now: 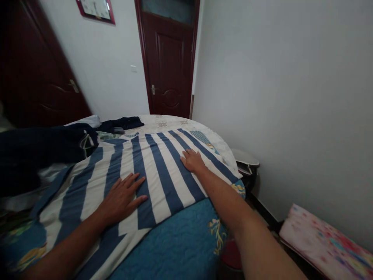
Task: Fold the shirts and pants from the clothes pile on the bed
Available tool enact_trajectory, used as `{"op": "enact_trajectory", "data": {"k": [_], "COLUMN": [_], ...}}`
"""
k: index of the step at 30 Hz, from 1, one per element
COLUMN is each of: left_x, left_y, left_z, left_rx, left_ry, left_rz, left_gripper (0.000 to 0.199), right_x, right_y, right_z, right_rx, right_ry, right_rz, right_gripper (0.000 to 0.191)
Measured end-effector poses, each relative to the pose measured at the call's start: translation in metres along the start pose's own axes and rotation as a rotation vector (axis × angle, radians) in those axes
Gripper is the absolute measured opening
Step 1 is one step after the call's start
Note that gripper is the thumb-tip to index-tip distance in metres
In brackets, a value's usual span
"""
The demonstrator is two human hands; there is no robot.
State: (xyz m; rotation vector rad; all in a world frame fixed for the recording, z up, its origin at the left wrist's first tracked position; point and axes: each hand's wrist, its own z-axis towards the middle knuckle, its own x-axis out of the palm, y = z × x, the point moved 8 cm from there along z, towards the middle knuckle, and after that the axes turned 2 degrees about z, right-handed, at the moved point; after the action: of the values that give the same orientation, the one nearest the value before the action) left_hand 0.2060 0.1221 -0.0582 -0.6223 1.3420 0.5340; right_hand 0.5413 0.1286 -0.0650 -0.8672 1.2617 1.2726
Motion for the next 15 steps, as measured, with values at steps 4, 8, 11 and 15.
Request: {"op": "enact_trajectory", "data": {"k": [4, 8, 11, 15], "left_x": [0.001, 0.000, 0.000, 0.002], "left_y": [-0.005, -0.015, -0.020, -0.023], "left_z": [-0.012, -0.048, -0.082, -0.123], "left_rx": [0.049, 0.132, 0.184, 0.212], "left_ry": [-0.007, -0.050, -0.092, -0.127], "left_rz": [0.042, 0.063, 0.081, 0.105], "left_gripper": [0.070, 0.066, 0.066, 0.068], "right_x": [-0.016, -0.029, -0.036, -0.042], "right_y": [-0.019, -0.049, -0.072, -0.103], "right_z": [-0.040, -0.077, -0.103, -0.134], "right_rx": [0.019, 0.056, 0.088, 0.110], "right_ry": [-0.045, -0.053, -0.053, -0.069], "right_rz": [-0.020, -0.024, -0.025, -0.017], "right_gripper": [0.060, 0.060, 0.060, 0.056]}}
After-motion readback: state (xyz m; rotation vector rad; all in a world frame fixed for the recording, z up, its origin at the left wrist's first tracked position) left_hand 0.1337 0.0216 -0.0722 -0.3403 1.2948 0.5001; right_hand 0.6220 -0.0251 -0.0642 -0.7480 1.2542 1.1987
